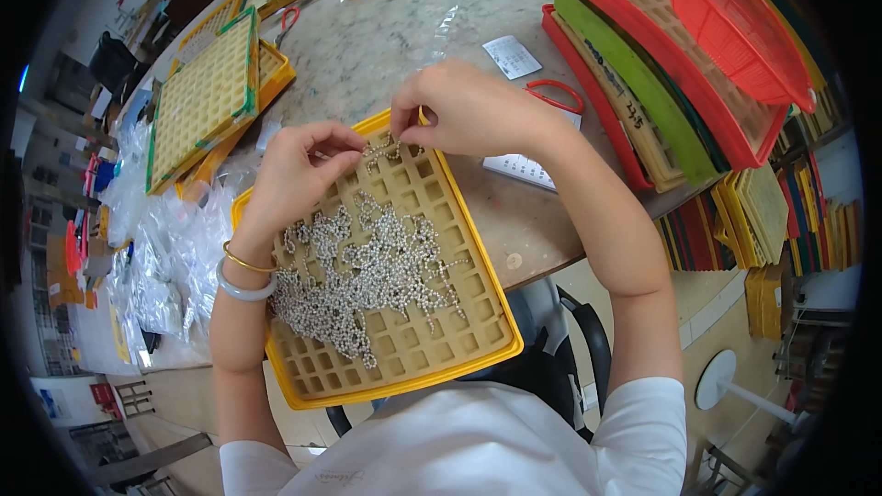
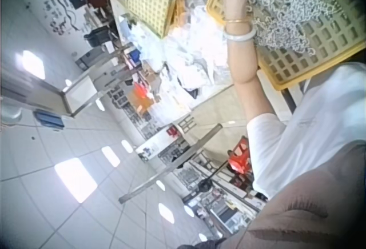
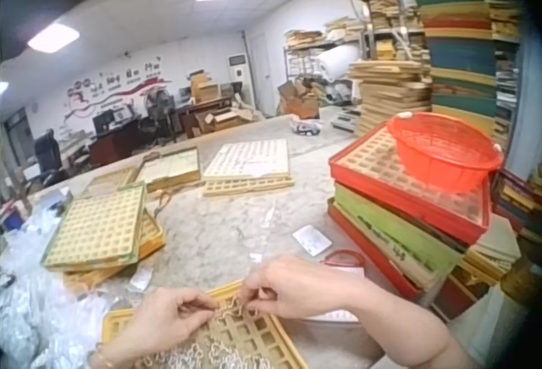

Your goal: The person cuts open a plastic bag containing silver-colored beaded chains and pours them into a yellow grid tray. They then pick up the chains one by one and arrange them neatly into the individual compartments of the tray.

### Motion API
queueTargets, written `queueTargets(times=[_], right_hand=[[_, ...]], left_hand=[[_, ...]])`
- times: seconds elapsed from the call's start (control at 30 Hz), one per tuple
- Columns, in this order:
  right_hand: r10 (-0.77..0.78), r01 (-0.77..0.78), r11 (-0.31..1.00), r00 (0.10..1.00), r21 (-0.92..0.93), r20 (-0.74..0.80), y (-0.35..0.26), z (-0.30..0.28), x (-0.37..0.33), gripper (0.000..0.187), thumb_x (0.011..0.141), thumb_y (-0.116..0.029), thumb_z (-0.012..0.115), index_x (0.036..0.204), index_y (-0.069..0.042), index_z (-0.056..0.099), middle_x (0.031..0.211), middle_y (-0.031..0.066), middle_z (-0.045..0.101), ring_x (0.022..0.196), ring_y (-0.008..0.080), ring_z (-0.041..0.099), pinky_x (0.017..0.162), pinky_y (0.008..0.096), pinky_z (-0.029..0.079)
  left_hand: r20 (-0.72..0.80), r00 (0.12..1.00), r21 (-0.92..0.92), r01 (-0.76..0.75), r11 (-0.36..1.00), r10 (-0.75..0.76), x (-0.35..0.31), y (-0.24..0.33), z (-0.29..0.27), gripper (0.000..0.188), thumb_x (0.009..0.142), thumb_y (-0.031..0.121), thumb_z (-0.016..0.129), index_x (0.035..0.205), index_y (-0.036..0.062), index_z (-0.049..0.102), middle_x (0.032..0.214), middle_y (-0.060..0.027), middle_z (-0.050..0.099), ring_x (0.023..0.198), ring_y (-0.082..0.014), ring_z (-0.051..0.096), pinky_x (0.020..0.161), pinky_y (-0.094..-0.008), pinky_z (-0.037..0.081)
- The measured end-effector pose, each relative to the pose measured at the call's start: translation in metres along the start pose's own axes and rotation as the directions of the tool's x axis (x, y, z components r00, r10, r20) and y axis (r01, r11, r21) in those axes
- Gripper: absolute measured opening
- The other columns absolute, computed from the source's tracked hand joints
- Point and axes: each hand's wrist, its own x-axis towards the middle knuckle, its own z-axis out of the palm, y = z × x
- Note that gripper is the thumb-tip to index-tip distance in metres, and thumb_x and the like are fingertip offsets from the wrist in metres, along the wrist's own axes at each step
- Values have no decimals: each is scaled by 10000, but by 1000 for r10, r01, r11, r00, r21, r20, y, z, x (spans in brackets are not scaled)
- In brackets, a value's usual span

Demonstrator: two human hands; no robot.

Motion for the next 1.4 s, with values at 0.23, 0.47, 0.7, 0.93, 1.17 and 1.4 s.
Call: queueTargets(times=[0.23,0.47,0.7,0.93,1.17,1.4], right_hand=[[-79,50,995,927,90,366,-21,24,-4,164,774,-162,744,909,-73,718,833,82,693,755,217,664,686,345,513],[-31,-11,989,960,147,279,-19,21,-1,179,792,-181,741,903,-47,697,793,94,680,675,211,638,632,333,500],[56,-72,924,997,376,53,-15,20,4,161,833,-154,710,868,-6,657,735,35,644,678,101,616,618,263,492],[176,-193,871,981,453,80,-2,-9,-1,123,858,-91,689,870,16,630,804,23,657,742,59,624,695,214,526],[115,-137,977,984,166,137,0,-4,-4,110,816,-65,700,846,28,649,777,78,675,729,118,662,668,259,547],[76,-60,994,981,-93,177,3,6,-5,121,771,-102,699,851,-11,685,818,94,672,774,251,632,733,343,514]], left_hand=[[319,925,95,-249,964,207,-4,1,-8,166,735,70,724,884,3,700,811,-144,676,765,-289,651,712,-363,509],[343,893,135,-354,926,291,-7,3,-9,96,774,17,711,852,10,656,805,-74,650,755,-206,627,704,-312,489],[177,984,-439,91,894,-14,-3,3,-9,144,870,31,669,988,-28,612,861,-51,656,795,-96,631,683,-223,510],[211,977,-249,53,967,1,-2,2,-6,206,862,23,677,1056,-40,651,883,-47,679,806,-86,634,710,-225,525],[144,988,-443,117,889,-58,-1,8,-3,195,862,8,684,1048,-49,670,919,-43,693,822,-85,647,745,-226,536],[173,982,-22,-70,997,73,-1,10,3,200,808,-18,701,1007,0,703,925,-75,701,782,-101,667,711,-244,556]])
